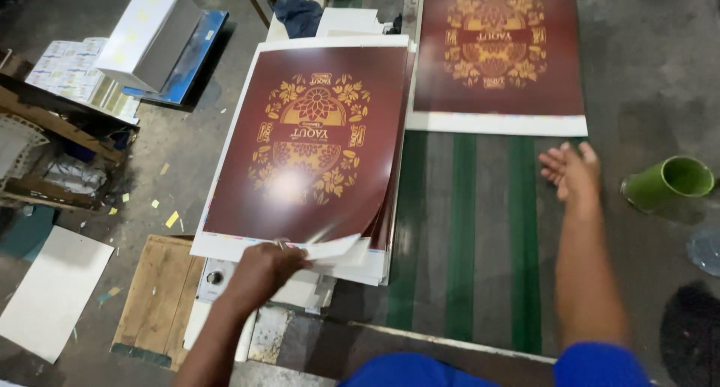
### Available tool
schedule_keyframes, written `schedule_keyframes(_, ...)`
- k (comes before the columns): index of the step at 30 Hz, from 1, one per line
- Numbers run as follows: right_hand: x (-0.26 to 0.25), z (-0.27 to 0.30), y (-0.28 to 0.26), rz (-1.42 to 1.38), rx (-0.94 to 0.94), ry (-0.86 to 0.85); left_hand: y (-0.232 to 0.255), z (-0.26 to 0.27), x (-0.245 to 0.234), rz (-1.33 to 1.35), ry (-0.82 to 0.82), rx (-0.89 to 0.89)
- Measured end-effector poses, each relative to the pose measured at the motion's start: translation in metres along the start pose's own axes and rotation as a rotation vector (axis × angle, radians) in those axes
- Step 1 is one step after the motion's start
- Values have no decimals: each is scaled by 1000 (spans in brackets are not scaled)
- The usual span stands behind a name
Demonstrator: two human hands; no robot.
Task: The person repeatedly picks up large printed sheets from a stack on a table and places them onto a separate pile. The sheets feature a maroon background with a gold decorative design. The person handles the sheets by hand, aligning them as they stack them.
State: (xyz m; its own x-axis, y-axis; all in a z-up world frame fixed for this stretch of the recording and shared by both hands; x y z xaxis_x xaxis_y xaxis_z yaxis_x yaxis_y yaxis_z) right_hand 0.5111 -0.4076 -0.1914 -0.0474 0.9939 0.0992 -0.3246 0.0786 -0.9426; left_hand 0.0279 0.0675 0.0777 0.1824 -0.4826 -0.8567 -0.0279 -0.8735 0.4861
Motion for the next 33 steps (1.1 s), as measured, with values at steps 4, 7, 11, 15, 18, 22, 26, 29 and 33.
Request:
schedule_keyframes(4, 17, 105, 32, 24, 43, -70, -18, -7, -26, 183, 106, -102)
schedule_keyframes(7, 65, 186, 39, 35, 16, -157, 2, -9, -26, 26, 440, 102)
schedule_keyframes(11, 151, 307, 12, 109, -110, -360, 84, -17, 33, 0, 564, 458)
schedule_keyframes(15, 169, 341, 79, -140, -147, -722, 148, -23, 81, 134, 338, 505)
schedule_keyframes(18, 151, 340, 48, -296, -7, -426, 127, -25, 106, 72, 162, 498)
schedule_keyframes(22, 65, 319, 11, -228, -148, -15, 29, -16, 118, -83, 77, 339)
schedule_keyframes(26, -30, 284, 38, -130, -201, 60, 25, -5, 70, -177, -5, 211)
schedule_keyframes(29, -54, 282, 25, -117, -220, 68, 13, 1, 69, -258, -76, 140)
schedule_keyframes(33, -68, 248, 56, -55, -140, 115, 15, 2, 61, -315, -145, 156)
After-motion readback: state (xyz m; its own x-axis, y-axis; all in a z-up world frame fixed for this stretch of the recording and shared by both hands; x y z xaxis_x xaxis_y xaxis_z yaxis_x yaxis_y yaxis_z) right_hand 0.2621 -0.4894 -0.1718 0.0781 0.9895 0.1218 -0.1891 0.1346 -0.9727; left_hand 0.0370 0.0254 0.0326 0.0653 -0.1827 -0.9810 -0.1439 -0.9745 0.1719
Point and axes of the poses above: each hand's wrist, its own z-axis away from the middle knuckle, its own x-axis out of the palm, y = z × x, the point moved 4 cm from there along -z, towards the middle knuckle, and after that the axes turned 9 degrees about z, right-handed, at the moved point
